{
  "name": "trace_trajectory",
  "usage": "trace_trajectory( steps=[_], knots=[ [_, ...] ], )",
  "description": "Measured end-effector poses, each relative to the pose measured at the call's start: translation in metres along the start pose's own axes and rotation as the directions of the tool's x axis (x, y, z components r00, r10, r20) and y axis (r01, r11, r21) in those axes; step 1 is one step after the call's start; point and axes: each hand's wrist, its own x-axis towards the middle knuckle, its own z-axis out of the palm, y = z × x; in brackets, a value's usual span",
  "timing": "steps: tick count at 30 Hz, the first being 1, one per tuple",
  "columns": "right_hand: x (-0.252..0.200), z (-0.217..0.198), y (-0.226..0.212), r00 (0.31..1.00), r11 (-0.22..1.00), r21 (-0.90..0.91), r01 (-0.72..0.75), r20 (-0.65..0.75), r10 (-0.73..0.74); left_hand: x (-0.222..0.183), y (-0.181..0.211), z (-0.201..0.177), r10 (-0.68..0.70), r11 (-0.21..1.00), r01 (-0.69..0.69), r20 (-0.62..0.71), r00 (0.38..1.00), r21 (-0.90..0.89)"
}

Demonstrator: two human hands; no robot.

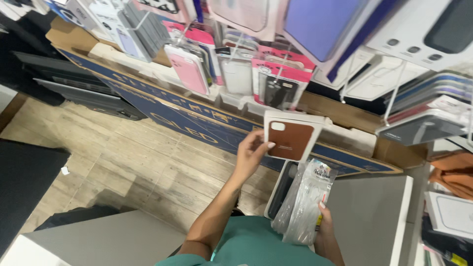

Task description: The person organizes various phone cases on a retail display rack. They pick up cases from a stack, examine them, and place them into slots on the rack, repeating this process for multiple items including clear, black, and colored cases.

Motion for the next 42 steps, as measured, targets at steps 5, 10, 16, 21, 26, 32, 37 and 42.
trace_trajectory(
  steps=[5,10,16,21,26,32,37,42],
  knots=[
    [0.013,0.048,0.011,0.996,0.999,-0.024,-0.031,0.081,0.032,0.012,-0.002,-0.092,0.031,1.0,-0.031,-0.139,0.99,0.002],
    [0.029,0.081,0.031,0.981,0.999,0.023,-0.023,0.191,0.018,0.04,0.012,-0.161,0.064,0.997,-0.074,-0.28,0.958,-0.026],
    [0.031,0.116,0.051,0.991,0.997,0.02,-0.077,0.109,0.075,0.083,0.024,-0.212,0.037,0.993,-0.074,-0.344,0.938,-0.092],
    [0.03,0.134,0.062,0.998,1.0,-0.018,0.009,0.06,-0.008,0.106,0.03,-0.227,0.02,0.988,-0.068,-0.33,0.944,-0.136],
    [0.029,0.144,0.069,0.994,0.999,0.03,0.043,0.096,-0.045,0.112,0.029,-0.23,0.019,0.985,-0.071,-0.308,0.951,-0.157],
    [0.028,0.149,0.073,0.997,1.0,0.016,0.016,0.08,-0.017,0.118,0.029,-0.235,-0.011,0.99,-0.035,-0.323,0.946,-0.137],
    [0.027,0.153,0.078,1.0,0.999,0.022,0.023,0.011,-0.023,0.124,0.02,-0.241,-0.033,0.995,-0.002,-0.336,0.941,-0.102],
    [0.023,0.151,0.081,0.995,0.998,0.021,0.052,0.082,-0.053,0.138,0.006,-0.245,0.068,0.998,-0.07,-0.318,0.946,0.005]
  ],
)
